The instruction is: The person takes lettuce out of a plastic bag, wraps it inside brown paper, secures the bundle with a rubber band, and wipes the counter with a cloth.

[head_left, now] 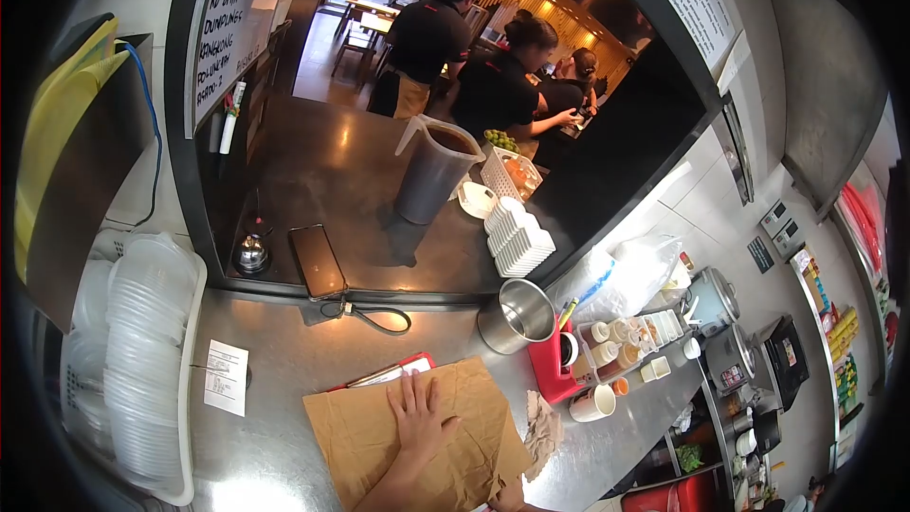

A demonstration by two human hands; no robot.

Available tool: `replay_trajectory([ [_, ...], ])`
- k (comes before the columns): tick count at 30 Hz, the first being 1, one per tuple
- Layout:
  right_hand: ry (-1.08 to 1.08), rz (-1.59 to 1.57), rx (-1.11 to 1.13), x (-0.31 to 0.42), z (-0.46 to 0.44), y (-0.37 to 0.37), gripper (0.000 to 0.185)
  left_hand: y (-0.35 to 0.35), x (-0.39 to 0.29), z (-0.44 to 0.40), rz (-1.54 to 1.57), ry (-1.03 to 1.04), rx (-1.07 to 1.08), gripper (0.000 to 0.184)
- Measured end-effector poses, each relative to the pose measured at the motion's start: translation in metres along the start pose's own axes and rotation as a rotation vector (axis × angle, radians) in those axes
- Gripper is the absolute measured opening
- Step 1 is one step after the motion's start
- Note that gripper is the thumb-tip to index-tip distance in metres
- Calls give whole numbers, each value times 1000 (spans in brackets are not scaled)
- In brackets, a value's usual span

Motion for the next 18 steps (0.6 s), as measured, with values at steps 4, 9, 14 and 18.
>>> replay_trajectory([
  [4, 28, 12, 10, -13, 8, 11, 55, 0, 0, 0, 8, 0, 5, 87],
  [9, 12, -15, -38, -8, 5, 6, 55, -1, -1, 0, -1, 1, 19, 87],
  [14, -9, 22, -8, -7, 5, 7, 57, 0, 0, 0, -20, -2, 16, 87],
  [18, -25, 3, -17, -1, 2, 1, 58, -1, 0, 0, 13, -9, 12, 86],
])
Point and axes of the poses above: each hand's wrist, its own z-axis away from the middle knuckle, its own y-axis out of the palm, x = y × z, the point moved 6 cm from there along -z, towards the middle knuckle, and after that the axes turned 4 degrees about -x, right-handed, at the moved point
